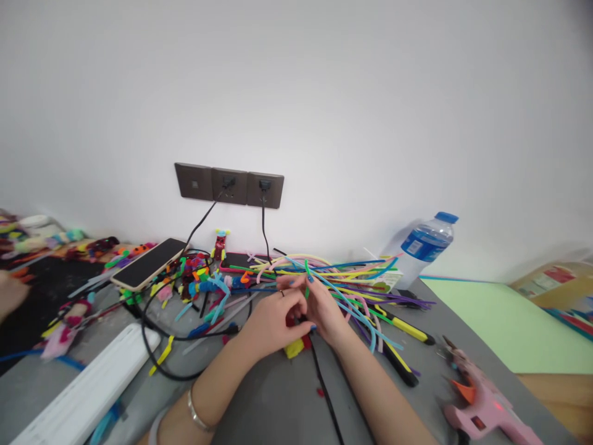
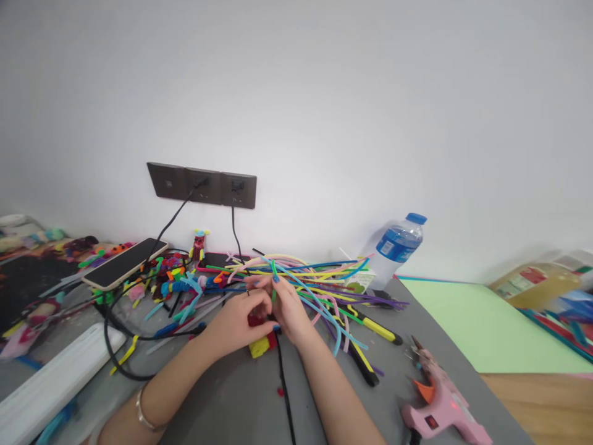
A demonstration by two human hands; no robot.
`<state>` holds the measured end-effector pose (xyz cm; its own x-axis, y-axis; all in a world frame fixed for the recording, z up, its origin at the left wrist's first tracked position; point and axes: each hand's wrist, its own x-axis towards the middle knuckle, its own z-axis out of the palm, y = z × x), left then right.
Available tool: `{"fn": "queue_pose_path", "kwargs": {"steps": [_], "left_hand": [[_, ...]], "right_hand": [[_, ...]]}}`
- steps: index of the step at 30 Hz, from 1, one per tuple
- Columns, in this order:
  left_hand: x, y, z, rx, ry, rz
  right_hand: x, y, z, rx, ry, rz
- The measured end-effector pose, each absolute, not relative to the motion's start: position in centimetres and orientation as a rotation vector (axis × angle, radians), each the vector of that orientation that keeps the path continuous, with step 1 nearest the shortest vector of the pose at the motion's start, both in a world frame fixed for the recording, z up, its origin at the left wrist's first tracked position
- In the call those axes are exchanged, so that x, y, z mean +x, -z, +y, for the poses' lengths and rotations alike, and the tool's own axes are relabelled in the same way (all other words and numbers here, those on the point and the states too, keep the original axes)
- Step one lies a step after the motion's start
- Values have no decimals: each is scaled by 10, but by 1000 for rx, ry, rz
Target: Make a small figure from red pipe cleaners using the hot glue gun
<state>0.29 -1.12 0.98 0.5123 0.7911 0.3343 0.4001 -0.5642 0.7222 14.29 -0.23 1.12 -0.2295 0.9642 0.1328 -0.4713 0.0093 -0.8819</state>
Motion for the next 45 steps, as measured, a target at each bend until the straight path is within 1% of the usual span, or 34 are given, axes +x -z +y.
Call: {"fn": "queue_pose_path", "kwargs": {"steps": [4, 10, 15, 21, 27, 32, 35, 37, 41, 45], "left_hand": [[2, -7, -9, 2253, -888, 1012], [0, -6, -5, 2349, -970, 904], [-1, -6, -3, 2246, -1080, 1032], [1, -8, -4, 2164, -1031, 1085], [0, -8, 2, 1850, -1188, 1002], [-2, -11, 9, 1217, -1329, 890], [0, -15, 9, 824, -1335, 838], [2, -17, 8, 679, -1337, 815], [5, -17, 6, 658, -1341, 814], [2, -13, 7, 867, -1313, 921]], "right_hand": [[141, -12, -4, -662, -1593, -1011], [149, -10, 3, -557, -1642, -871], [151, -7, 6, -530, -1648, -871], [145, -9, 2, -547, -1659, -951], [144, -7, 5, -547, -1551, -945], [146, 2, 11, -631, -1405, -983], [144, 7, 12, -657, -1386, -1030], [142, 9, 12, -646, -1387, -1039], [143, 7, 12, -624, -1398, -1005], [146, 4, 13, -614, -1397, -911]]}}
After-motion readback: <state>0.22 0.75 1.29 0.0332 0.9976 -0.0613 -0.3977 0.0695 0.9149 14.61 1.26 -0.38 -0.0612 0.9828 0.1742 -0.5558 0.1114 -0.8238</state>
